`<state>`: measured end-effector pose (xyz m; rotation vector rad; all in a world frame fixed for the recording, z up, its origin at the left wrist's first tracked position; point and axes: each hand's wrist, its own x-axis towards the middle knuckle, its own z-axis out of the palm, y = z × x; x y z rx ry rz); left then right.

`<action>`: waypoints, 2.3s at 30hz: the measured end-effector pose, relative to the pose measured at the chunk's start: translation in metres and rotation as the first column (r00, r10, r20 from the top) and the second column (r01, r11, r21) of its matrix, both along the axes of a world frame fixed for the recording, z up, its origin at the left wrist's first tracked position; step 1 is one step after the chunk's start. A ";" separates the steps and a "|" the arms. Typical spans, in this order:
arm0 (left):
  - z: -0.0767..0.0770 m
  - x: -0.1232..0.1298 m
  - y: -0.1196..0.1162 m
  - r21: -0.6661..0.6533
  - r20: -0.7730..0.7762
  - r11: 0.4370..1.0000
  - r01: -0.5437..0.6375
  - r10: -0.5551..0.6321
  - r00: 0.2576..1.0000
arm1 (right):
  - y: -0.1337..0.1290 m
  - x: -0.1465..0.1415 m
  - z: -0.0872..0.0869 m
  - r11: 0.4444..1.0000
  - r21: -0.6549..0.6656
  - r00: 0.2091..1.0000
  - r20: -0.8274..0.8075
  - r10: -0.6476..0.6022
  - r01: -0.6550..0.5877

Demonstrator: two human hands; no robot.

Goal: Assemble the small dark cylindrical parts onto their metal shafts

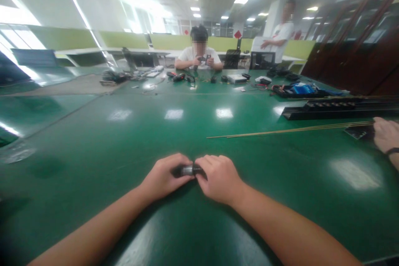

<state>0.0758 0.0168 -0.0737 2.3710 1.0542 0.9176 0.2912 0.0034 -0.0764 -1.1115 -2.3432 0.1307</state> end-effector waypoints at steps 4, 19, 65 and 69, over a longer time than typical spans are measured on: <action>0.000 0.002 0.000 -0.001 0.026 1.000 0.003 -0.003 1.000 | 0.001 0.001 -0.002 0.999 0.038 0.999 -0.036 -0.006 0.007; 0.004 0.004 -0.008 0.102 0.011 0.994 0.038 -0.039 0.999 | 0.004 0.009 -0.002 0.986 -0.073 0.977 -0.168 0.133 -0.147; 0.007 0.002 -0.012 0.133 0.019 0.991 -0.015 0.013 1.000 | 0.010 0.016 0.005 0.902 -0.393 0.924 -0.382 0.016 -0.178; 0.008 0.002 -0.011 0.128 0.029 0.992 -0.016 0.012 0.999 | 0.011 0.017 0.006 0.902 -0.395 0.921 -0.390 0.009 -0.175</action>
